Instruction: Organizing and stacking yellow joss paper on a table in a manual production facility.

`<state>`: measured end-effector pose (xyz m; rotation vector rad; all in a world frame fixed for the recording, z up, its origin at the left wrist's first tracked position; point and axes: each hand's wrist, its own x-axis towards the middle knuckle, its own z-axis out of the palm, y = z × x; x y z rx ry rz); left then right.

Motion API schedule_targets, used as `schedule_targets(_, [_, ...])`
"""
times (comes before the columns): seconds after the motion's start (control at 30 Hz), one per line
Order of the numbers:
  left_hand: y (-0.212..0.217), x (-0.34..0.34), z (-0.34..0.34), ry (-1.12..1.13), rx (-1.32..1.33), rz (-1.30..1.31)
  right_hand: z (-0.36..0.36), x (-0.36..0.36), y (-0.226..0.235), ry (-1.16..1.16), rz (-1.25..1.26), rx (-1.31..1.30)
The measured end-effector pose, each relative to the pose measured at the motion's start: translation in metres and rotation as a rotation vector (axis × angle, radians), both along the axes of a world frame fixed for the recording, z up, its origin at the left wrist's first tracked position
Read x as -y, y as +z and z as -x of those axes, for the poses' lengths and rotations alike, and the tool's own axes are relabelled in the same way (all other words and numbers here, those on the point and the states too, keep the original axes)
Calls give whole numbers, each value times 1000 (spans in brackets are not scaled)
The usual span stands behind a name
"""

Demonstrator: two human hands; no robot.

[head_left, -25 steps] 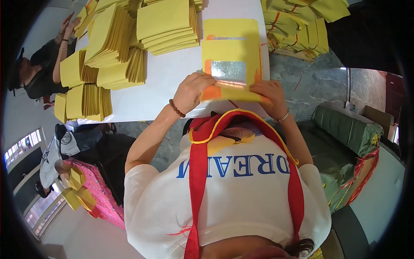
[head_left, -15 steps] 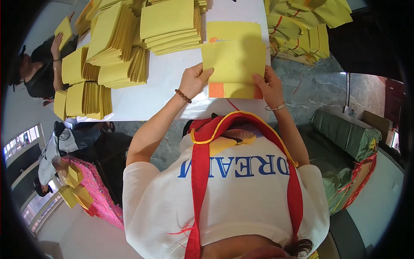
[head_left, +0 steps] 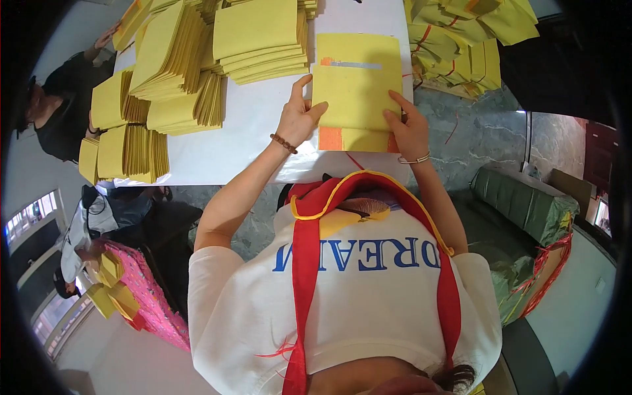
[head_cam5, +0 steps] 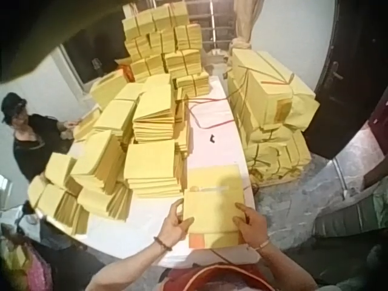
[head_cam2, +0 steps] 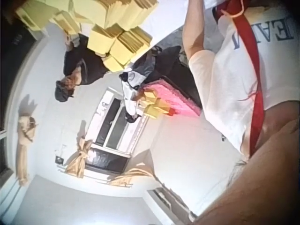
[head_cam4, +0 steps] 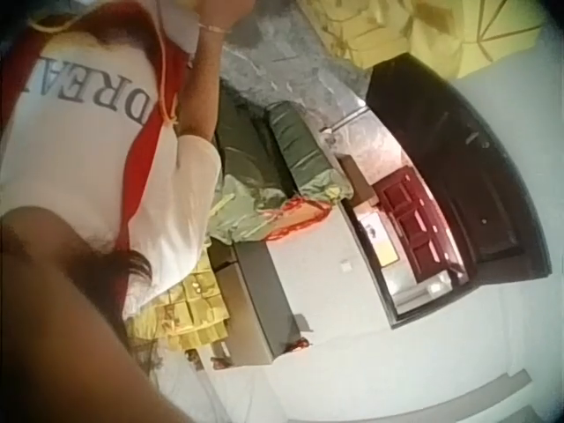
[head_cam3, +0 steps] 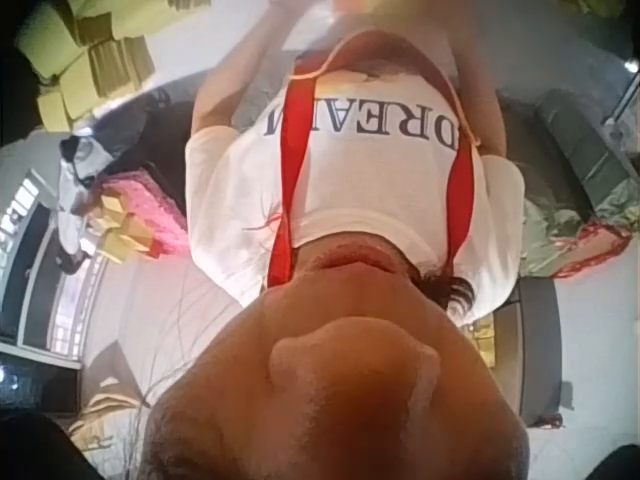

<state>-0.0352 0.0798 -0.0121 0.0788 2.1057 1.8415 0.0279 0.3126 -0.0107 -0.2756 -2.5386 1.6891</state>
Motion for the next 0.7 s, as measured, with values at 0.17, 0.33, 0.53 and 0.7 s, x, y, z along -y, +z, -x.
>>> schedule_targets(0.17, [23,4,-1,-35,-130,363,1,2,4,-39,-69,-27])
schedule_targets(0.33, [42,-16,1,-126,-1083,586,0,6,1,-75,-47,-25])
schedule_targets(0.53, [26,-48,-10,-534,-1010,802,1,7,3,-66,-46,-80])
schedule_targets(0.7, [13,-46,-10,-546,-1006,848,-25,13,12,-39,-717,-189])
